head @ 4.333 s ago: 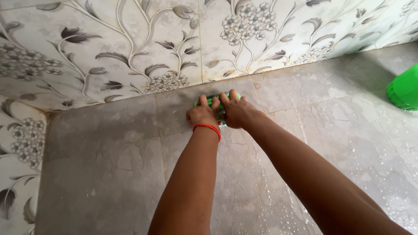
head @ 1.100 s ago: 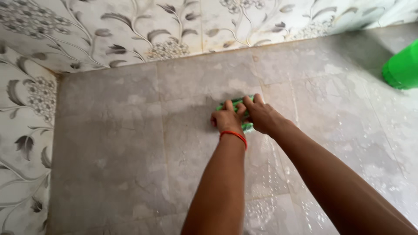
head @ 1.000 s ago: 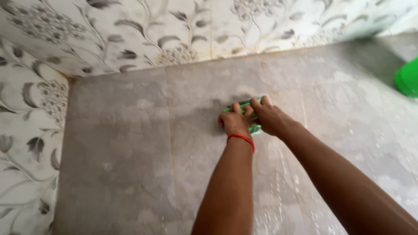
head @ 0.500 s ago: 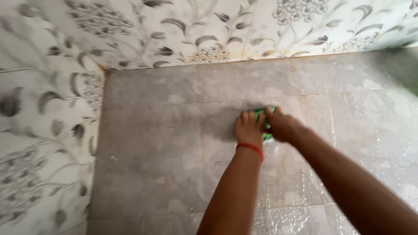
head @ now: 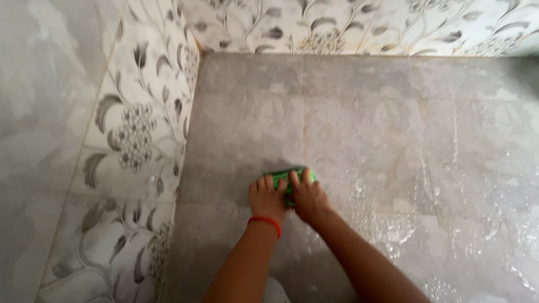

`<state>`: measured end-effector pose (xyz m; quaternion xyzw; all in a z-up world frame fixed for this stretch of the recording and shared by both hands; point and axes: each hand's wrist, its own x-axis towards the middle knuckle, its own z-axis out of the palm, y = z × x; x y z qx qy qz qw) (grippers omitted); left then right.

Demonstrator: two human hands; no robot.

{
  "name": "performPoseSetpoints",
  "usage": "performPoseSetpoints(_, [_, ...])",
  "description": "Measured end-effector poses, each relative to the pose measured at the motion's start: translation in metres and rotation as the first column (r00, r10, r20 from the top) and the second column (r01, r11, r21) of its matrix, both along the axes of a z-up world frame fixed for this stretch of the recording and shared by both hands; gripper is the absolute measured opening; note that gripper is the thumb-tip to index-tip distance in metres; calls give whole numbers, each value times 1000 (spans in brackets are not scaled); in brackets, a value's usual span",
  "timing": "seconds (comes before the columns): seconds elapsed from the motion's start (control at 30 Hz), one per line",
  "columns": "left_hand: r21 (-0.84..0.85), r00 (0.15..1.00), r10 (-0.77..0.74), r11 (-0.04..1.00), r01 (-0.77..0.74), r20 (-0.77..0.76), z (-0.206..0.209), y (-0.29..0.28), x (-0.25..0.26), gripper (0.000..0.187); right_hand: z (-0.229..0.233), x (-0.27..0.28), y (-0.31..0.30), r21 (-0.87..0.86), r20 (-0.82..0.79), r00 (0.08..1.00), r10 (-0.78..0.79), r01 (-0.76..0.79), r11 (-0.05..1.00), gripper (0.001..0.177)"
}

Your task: The person scrubs a tiled floor and the wall base using a green brush and water from a bucket.

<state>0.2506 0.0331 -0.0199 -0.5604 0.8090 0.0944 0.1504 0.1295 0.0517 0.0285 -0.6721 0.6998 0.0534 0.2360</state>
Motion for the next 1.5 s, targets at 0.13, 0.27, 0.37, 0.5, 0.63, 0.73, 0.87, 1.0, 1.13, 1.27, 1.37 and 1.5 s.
performPoseSetpoints(0.13, [-215,999,-27,976,22,-20,-7,-39,2,58,-25,4,-35,-189,-10,999,34,-36,981,73])
performPoseSetpoints(0.27, [-153,999,15,988,-8,46,1,-130,-5,60,-51,-5,-119,-339,-18,993,116,-116,934,62])
performPoseSetpoints(0.37, [-46,955,-30,998,46,294,19,-207,-18,72,-53,-14,-200,-330,27,995,96,-81,940,69])
performPoseSetpoints(0.5, [-137,936,-6,989,57,352,36,-292,-36,75,-38,-36,-298,-383,20,989,149,-130,915,68])
performPoseSetpoints(0.63, [-172,914,-1,982,78,406,35,-353,-60,78,-34,-51,-346,-392,57,998,25,-1,920,71])
performPoseSetpoints(0.73, [-217,920,6,972,86,392,25,-372,-63,74,-30,-57,-366,-326,44,999,28,-12,945,66])
performPoseSetpoints(0.87, [-264,984,24,964,23,176,11,-367,-57,79,-19,-54,-359,-269,13,996,88,-81,960,64])
performPoseSetpoints(1.0, [-185,957,9,982,47,290,8,-321,-44,83,-8,-37,-322,-69,-26,998,59,-60,996,69])
performPoseSetpoints(1.13, [-191,976,29,982,12,214,5,-250,-17,78,-15,-14,-254,-85,-1,996,88,-87,993,75])
performPoseSetpoints(1.27, [-196,974,40,981,4,223,-2,-155,17,69,-24,14,-165,-106,35,989,145,-141,984,77])
performPoseSetpoints(1.37, [-216,991,47,976,-19,129,-4,-80,41,67,-18,39,-93,-40,52,992,111,-109,993,72])
performPoseSetpoints(1.5, [-131,950,22,991,20,310,5,5,79,64,-4,83,-18,68,-25,988,153,-151,986,73])
